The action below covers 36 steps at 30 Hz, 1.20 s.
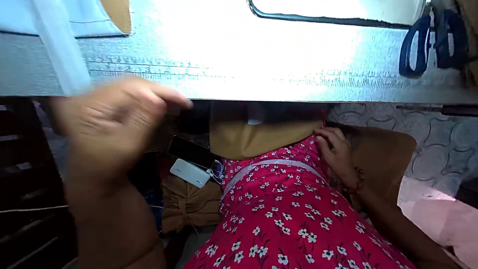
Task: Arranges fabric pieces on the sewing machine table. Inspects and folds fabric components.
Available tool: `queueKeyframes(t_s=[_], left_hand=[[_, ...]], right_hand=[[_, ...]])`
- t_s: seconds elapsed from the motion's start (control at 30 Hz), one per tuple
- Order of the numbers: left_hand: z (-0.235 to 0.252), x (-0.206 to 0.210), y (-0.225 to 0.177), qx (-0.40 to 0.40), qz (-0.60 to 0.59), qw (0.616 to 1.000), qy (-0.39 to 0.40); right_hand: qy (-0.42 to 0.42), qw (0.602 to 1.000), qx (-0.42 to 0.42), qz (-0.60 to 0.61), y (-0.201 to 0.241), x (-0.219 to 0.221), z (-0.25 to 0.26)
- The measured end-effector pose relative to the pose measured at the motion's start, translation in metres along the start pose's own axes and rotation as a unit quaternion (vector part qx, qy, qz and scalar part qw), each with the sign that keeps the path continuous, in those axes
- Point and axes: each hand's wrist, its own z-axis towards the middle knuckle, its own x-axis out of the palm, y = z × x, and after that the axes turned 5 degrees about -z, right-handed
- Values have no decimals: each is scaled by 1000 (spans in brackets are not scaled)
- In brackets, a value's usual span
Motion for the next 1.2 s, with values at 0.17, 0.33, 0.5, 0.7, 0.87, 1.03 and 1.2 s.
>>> queueKeyframes(t_s=[0.17, 0.33, 0.5, 0.7, 0.87, 1.03, 1.2], left_hand=[[24, 134, -37, -74, -46, 967, 241], [39, 217, -28, -119, -1, 954, 274], [3, 244, -32, 121, 153, 978, -74], [13, 174, -41, 88, 126, 955, -253], [39, 104, -72, 35, 100, 937, -333], [55, 53, -79, 138, -12, 923, -358], [55, 39, -119, 105, -113, 907, -391]], right_hand=[[50, 963, 245, 104, 0, -3, 6], [21, 969, 156, 190, 17, -2, 14], [13, 891, 133, 434, 82, -18, 33], [168, 794, -8, 584, 191, -23, 80], [271, 799, -195, 500, 229, -30, 113], [-111, 869, -383, 293, 199, -21, 126], [-59, 960, -195, 195, 166, -6, 123]])
